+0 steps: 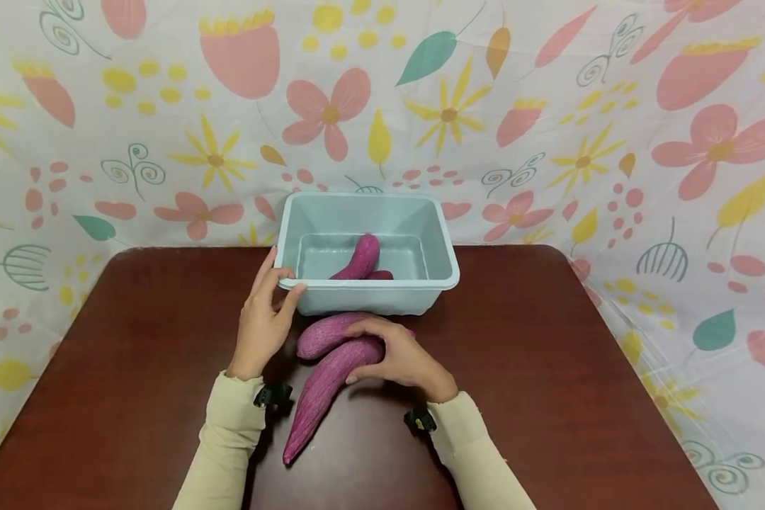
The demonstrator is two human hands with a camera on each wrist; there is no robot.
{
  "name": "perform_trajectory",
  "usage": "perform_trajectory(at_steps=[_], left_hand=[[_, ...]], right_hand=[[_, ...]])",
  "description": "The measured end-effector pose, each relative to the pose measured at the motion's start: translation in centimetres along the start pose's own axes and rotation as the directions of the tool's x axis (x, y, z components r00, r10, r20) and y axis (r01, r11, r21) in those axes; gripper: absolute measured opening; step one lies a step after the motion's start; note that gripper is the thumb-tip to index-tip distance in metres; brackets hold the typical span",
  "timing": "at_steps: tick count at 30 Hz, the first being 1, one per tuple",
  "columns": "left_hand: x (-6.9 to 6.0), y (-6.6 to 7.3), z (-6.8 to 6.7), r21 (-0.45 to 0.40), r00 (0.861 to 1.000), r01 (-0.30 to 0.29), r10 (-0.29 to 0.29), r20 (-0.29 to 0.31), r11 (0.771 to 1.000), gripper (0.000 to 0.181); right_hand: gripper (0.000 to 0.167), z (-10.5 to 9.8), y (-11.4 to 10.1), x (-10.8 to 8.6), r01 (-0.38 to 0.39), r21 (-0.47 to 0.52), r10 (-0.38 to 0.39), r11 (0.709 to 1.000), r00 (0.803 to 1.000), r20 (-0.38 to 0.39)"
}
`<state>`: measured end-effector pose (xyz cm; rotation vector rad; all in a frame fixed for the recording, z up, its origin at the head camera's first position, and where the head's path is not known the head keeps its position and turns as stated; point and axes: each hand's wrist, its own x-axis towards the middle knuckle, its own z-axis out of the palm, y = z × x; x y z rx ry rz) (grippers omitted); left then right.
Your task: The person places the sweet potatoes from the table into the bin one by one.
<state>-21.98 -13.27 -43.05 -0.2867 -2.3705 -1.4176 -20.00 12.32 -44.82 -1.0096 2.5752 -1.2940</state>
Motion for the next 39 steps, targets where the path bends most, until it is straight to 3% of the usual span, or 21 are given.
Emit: perform_trajectory(at_steps=[5,9,16,23,30,39], left_hand=[[-0.8,0.0,0.6,-0.018,1.0,0.002,-0.001,0.011,1.0,0.028],[-1.2,0.0,0.7,-0.029,1.0,0.014,-0.013,0.007,0.999,0.027],[-0.6,0.2,0.7,-0.027,1.0,-0.015,0.015,-0.011,1.0,0.028],[-0.9,-0.6,-0.9,0.03,1.0,0.009,-0.008,-0.028,0.999,0.029],[-1.5,-1.1,-1.0,0.039,1.0,0.02,-0.019,-0.017,0.999,0.029],[-0.2,-0.2,0.2,0.032,1.0,-0.025,0.025,-0.008,0.999,0.032]], right_hand=[[0.066,0.2,-0.6,-1.0,-0.02,-0.096,0.023,0.995,0.999,0.034],[0.066,0.3,-0.9,-1.5,-0.026,-0.107,0.034,0.994,0.997,0.072],[0.054,-0.2,-1.3,-1.3,-0.06,-0.12,0.072,0.991,0.993,0.093],[0.048,0.8,-1.2,-0.6,-0.047,-0.082,0.056,0.996,0.992,0.109],[0.048,0.2,-0.6,-2.1,-0.027,-0.065,0.029,0.998,0.999,0.026],[0.047,-2.6,-1.3,-3.3,-0.004,-0.088,-0.005,0.996,0.995,-0.102]])
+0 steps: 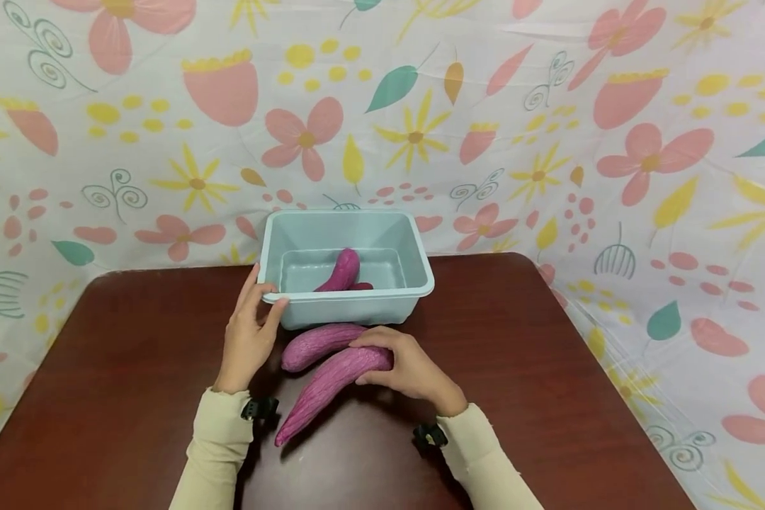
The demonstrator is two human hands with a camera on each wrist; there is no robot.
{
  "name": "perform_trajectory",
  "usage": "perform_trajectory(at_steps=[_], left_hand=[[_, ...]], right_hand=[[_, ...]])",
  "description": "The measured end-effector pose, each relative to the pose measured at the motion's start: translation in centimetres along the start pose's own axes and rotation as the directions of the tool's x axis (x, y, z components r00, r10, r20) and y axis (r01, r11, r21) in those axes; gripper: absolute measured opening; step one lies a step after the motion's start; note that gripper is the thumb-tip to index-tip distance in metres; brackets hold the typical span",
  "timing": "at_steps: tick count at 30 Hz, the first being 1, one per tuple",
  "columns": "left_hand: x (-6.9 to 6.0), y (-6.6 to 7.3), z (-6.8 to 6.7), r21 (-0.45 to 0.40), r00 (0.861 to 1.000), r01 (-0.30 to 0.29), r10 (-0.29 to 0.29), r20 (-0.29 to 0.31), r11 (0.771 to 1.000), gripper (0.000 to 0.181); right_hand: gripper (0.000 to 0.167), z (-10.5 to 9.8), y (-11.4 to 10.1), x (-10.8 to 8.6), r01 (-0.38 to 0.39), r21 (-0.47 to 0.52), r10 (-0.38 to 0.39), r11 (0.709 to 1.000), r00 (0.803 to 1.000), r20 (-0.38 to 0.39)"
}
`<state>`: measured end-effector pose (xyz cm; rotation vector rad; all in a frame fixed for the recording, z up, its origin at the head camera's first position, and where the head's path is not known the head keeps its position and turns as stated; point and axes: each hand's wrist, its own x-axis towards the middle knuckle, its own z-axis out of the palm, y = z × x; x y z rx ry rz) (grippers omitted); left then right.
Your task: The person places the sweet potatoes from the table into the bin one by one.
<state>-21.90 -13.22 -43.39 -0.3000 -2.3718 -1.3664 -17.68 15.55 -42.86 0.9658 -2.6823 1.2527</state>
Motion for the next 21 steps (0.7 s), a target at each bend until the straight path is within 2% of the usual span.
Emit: perform_trajectory(at_steps=[5,12,16,21], left_hand=[[0.1,-0.2,0.2,0.02,1.0,0.003,-0.003,0.005,1.0,0.03],[-0.1,-0.4,0.6,-0.012,0.999,0.023,-0.023,0.022,1.0,0.03],[-0.3,-0.3,0.5,0.001,1.0,0.03,-0.03,0.001,1.0,0.028],[0.1,0.0,0.3,0.005,0.999,0.023,-0.023,-0.022,1.0,0.028]], right_hand=[[0.046,-0.7,-0.3,0.2,0.024,0.001,-0.024,1.0,0.999,-0.03],[0.048,-1.8,-1.1,0.2,0.026,0.046,-0.023,0.999,0.998,-0.05],[0.048,-2.5,-1.6,0.8,0.049,0.05,-0.045,0.998,0.996,-0.073],[0.05,-3.5,-2.2,1.8,0.099,0.058,-0.092,0.993,0.989,-0.113]])
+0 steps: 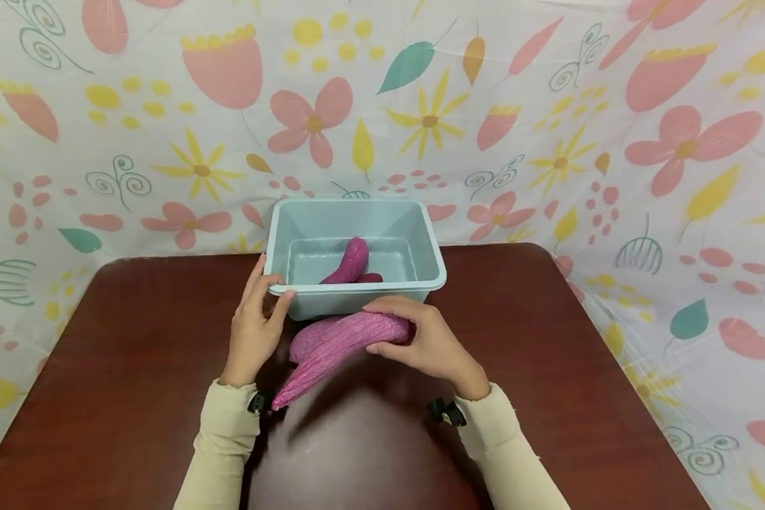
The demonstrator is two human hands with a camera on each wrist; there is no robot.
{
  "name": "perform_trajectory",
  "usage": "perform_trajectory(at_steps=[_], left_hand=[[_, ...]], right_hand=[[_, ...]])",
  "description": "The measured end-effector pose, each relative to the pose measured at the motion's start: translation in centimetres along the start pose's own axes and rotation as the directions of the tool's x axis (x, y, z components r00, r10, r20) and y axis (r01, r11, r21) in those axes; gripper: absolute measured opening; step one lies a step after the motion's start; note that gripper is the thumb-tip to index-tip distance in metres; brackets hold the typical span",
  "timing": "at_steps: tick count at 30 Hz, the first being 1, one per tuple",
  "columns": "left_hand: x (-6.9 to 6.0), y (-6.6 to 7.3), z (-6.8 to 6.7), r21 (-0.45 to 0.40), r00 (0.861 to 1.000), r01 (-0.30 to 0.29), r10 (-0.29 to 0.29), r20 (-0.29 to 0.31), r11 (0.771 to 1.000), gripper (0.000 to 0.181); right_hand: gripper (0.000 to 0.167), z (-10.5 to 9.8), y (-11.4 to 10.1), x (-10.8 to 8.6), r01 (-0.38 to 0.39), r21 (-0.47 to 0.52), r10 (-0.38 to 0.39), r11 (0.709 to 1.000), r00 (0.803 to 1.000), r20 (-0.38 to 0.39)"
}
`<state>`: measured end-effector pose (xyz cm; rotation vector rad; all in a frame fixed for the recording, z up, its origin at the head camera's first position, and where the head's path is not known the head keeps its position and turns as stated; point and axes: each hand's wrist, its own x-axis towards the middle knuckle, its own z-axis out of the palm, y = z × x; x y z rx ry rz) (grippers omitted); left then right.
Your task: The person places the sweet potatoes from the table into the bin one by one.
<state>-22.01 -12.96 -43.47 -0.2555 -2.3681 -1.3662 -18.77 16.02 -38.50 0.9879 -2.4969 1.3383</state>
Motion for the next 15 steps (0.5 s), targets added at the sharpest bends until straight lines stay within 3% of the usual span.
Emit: perform_trajectory(at_steps=[7,15], left_hand=[[0.4,0.2,0.0,-0.018,1.0,-0.003,0.003,0.003,1.0,0.029],[0.2,-0.1,-0.2,-0.041,1.0,0.006,-0.006,0.012,0.999,0.024]], right_hand=[[0.051,-0.6,-0.3,1.3,0.054,0.02,-0.052,0.998,0.997,-0.064],[0.052,-0.8,-0.7,2.5,0.011,0.05,-0.002,0.999,0.986,-0.166]])
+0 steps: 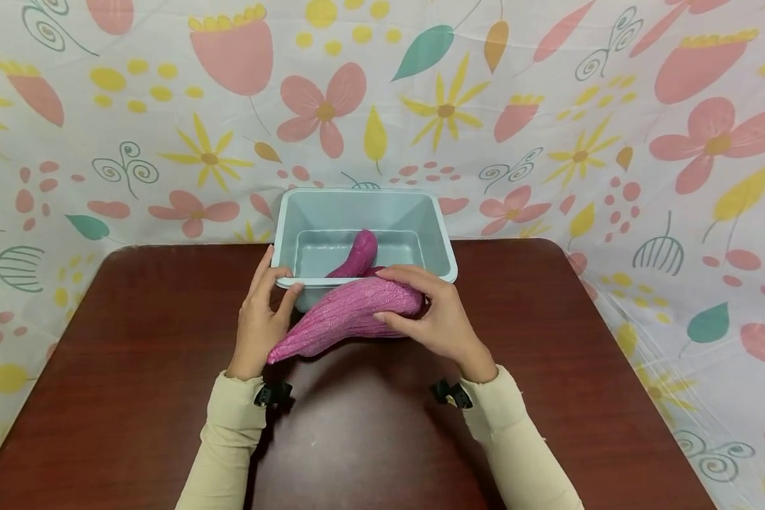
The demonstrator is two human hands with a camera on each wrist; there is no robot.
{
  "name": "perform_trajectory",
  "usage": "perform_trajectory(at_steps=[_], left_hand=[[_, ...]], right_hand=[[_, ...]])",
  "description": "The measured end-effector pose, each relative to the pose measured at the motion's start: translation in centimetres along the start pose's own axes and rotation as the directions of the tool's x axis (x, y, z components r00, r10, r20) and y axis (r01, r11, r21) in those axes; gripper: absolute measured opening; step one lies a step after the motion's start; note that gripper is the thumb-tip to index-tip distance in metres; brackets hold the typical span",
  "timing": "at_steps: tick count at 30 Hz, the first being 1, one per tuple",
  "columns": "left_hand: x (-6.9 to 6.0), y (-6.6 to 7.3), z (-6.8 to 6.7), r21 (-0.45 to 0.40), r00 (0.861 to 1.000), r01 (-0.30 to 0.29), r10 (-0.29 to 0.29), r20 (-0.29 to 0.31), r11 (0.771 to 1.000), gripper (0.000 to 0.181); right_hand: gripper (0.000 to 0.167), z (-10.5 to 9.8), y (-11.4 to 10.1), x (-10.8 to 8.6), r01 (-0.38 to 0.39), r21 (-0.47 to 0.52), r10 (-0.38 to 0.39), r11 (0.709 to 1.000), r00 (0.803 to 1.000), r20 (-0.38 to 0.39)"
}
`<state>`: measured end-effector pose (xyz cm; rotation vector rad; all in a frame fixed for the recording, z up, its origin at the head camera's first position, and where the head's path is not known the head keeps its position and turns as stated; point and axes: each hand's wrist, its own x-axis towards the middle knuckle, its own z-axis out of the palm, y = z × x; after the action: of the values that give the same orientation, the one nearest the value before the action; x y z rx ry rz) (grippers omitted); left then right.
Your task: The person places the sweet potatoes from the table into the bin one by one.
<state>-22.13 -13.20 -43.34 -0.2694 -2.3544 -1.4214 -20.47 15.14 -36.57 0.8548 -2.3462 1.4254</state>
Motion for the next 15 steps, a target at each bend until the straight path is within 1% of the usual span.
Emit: perform_trajectory(at_steps=[2,4,5,7,9,11,13,15], left_hand=[[0.0,-0.1,0.1,-0.017,1.0,-0.013,0.013,-0.009,1.0,0.024],[0.0,-0.2,0.1,-0.033,0.999,-0.034,0.033,-0.018,0.999,0.024],[0.0,-0.3,0.2,-0.026,0.999,-0.047,0.046,-0.024,0.999,0.025],[0.0,-0.4,0.2,-0.002,0.998,-0.054,0.054,-0.029,0.999,0.025],[0.0,-0.3,0.1,0.03,0.999,-0.047,0.048,-0.026,0.998,0.023],[0.0,-0.2,0.1,0.06,0.999,-0.032,0.033,-0.02,0.998,0.022],[-0.1,-0.2,0.1,0.072,1.0,-0.022,0.023,-0.013,0.997,0.023],[-0.1,-0.1,0.1,0.066,1.0,-0.02,0.02,-0.01,0.998,0.024]], right_hand=[[0.051,-0.1,0.0,0.4,-0.003,-0.014,0.003,1.0,1.0,-0.022],[0.05,-0.2,0.0,0.9,0.008,-0.034,-0.01,0.999,0.999,-0.044],[0.05,-0.3,0.1,1.1,0.015,-0.051,-0.018,0.999,0.998,-0.056],[0.049,-0.4,0.3,1.5,0.023,-0.062,-0.028,0.998,0.997,-0.072],[0.05,-0.5,0.5,2.0,0.024,-0.07,-0.03,0.997,0.996,-0.089],[0.05,-0.6,0.7,2.4,0.007,-0.072,-0.014,0.997,0.995,-0.099],[0.05,-0.6,1.0,2.8,-0.012,-0.074,0.004,0.997,0.994,-0.109],[0.05,-0.6,1.3,3.3,-0.032,-0.078,0.022,0.996,0.993,-0.12]])
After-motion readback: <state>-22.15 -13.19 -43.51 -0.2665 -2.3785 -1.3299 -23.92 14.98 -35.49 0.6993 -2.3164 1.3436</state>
